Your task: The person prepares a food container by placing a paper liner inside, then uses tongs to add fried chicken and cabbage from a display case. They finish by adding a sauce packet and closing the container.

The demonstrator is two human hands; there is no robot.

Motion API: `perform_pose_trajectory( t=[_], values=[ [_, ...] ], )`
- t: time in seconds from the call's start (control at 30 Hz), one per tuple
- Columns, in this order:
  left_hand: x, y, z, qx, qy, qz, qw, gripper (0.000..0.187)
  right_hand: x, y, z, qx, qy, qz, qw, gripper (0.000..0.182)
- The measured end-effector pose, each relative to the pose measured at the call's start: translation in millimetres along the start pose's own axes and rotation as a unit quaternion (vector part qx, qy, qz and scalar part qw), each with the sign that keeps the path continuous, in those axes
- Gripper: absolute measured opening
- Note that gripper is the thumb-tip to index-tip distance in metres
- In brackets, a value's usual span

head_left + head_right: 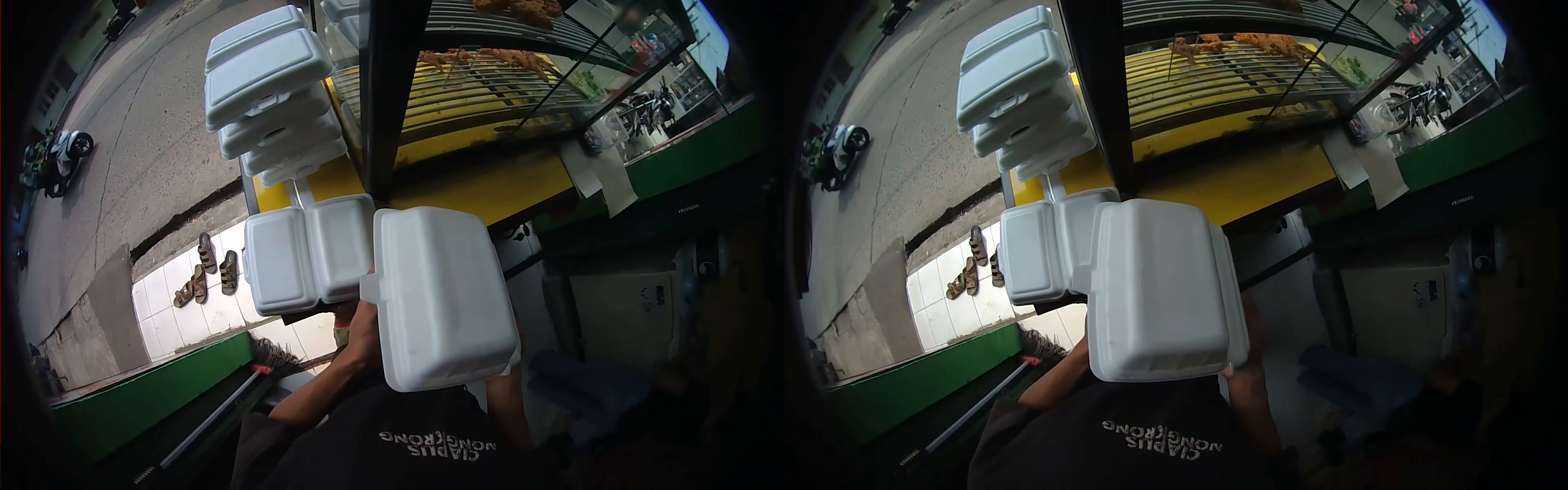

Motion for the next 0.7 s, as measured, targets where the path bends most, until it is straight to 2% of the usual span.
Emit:
perform_pose_trajectory(
  t=[0.03,0.07,0.1,0.13,0.17,0.2,0.27,0.3,0.33,0.4,0.43,0.53,0.57,0.6,0.67,0.7],
  values=[
    [2,24,14,-0.011,0.035,0.102,0.994,0.072,-21,-1,-6,0.037,-0.002,0.05,0.998,0.045],
    [45,18,14,-0.046,0.056,0.196,0.978,0.078,-57,-3,-10,0.033,-0.006,0.052,0.998,0.045],
    [49,45,26,-0.049,0.091,0.207,0.973,0.08,-95,-11,-11,0.066,0.025,0.087,0.994,0.045],
    [61,67,39,-0.05,0.127,0.215,0.967,0.083,-80,2,-13,0.099,0.056,0.119,0.986,0.048],
    [74,87,48,-0.045,0.155,0.21,0.964,0.085,-60,15,-30,0.202,0.106,0.246,0.942,0.049],
    [77,106,57,-0.009,0.153,0.23,0.961,0.074,-98,14,-27,0.156,-0.012,0.093,0.983,0.054],
    [92,122,65,-0.025,0.103,0.263,0.959,0.058,-117,15,-30,0.217,0.007,0.174,0.96,0.059],
    [94,128,75,0.035,0.101,0.239,0.965,0.042,-128,19,-27,0.233,0.142,0.213,0.938,0.047],
    [100,129,75,0.076,0.057,0.213,0.972,0.025,-49,72,-37,0.172,0.294,0.131,0.931,0.045],
    [111,133,76,0.091,0.029,0.227,0.969,0.023,-69,76,-28,0.175,0.185,0.029,0.967,0.044],
    [115,130,79,0.112,0.005,0.241,0.964,0.021,-63,98,-30,0.144,0.074,-0.256,0.953,0.043],
    [122,105,97,0.183,-0.061,0.282,0.94,0.015,-144,90,31,0.135,0.042,-0.271,0.952,0.045],
    [123,95,105,0.207,-0.082,0.294,0.93,0.013,-118,114,27,-0.011,0.169,-0.068,0.983,0.046],
    [123,84,114,0.23,-0.103,0.305,0.918,0.011,-115,149,26,-0.086,0.176,-0.186,0.963,0.051],
    [110,63,145,0.212,-0.124,0.354,0.902,0.011,-139,176,78,0.0,0.028,-0.106,0.994,0.055],
    [109,52,155,0.216,-0.125,0.373,0.894,0.015,-143,199,94,-0.004,0.057,-0.129,0.99,0.059]
  ],
)
Point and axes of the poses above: each hand's wrist, its own z-axis towards the middle knuckle, its own x-axis out of the palm, y = z × x, the point moved 6 cm from there along z, towards the middle knuckle
